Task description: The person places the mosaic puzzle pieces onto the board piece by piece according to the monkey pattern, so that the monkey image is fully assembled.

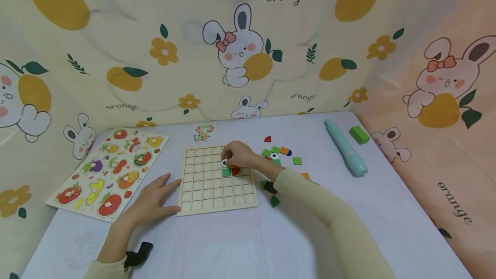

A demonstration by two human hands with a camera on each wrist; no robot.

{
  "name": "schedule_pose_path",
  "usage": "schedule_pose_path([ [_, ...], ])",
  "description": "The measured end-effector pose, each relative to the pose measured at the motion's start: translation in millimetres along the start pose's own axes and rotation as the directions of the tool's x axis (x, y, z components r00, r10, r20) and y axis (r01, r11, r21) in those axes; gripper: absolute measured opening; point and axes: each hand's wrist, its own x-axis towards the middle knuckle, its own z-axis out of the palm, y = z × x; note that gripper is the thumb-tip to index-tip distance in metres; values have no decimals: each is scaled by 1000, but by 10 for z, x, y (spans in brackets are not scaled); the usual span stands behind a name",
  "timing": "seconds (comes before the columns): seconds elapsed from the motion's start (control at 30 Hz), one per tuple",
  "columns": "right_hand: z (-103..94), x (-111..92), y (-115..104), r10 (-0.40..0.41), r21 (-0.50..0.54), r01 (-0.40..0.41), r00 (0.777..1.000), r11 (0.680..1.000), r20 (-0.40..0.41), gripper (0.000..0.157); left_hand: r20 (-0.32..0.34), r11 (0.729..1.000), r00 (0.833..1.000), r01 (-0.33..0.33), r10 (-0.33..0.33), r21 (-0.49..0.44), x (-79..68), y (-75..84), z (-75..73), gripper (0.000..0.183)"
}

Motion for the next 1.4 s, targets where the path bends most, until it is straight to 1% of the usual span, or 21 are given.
schedule_pose_path([
  [0.2, 20, -13, -29, -1, -85, 2, 1000, 996, 13, 6, -2, 1000, 1000, -1, 1, 8, -13, -1, -14, 81],
  [0.43, 46, -10, -48, -57, -123, 60, 998, 991, 35, 7, -4, 1000, 1000, 0, 0, 11, -27, 10, -25, 80],
  [0.6, 61, -17, -57, -60, -138, 61, 998, 989, 16, 7, -7, 1000, 1000, -1, 1, 10, -27, 2, -20, 80],
  [0.77, 59, -37, -53, -91, -212, 91, 996, 973, 7, 10, -7, 1000, 1000, -1, 1, 12, -25, -7, -8, 80],
  [0.83, 37, -52, -30, -102, -209, 99, 995, 973, -4, 11, -8, 1000, 1000, -1, 1, 14, -25, -10, -4, 80],
  [0.87, 16, -63, -8, -105, -191, 101, 994, 976, -15, 12, -9, 1000, 1000, -2, 2, 14, -25, -11, -2, 80],
  [1.0, -153, -133, 156, -60, -81, 54, 995, 995, -75, 15, -9, 1000, 1000, -3, 3, 10, -23, -8, -5, 80],
  [1.07, -280, -190, 278, -13, -46, 9, 995, 999, -97, 14, -7, 1000, 1000, -2, 2, 9, -21, -10, -6, 80],
  [1.13, -421, -268, 414, 49, -31, -52, 993, 998, -107, 14, -6, 1000, 1000, -4, 4, 11, -18, -10, -12, 80],
  [1.23, -630, -433, 619, 113, -28, -117, 987, 993, -112, 18, -5, 1000, 1000, -5, 5, 10, -15, -3, -22, 80],
  [1.33, -784, -623, 821, 151, -21, -154, 982, 988, -116, 18, -6, 1000, 1000, -8, 8, 4, -13, 10, -32, 80],
  [1.4, -834, -739, 946, 170, -16, -172, 979, 985, -114, 16, -7, 1000, 1000, -8, 8, 4, -14, 15, -32, 80],
])
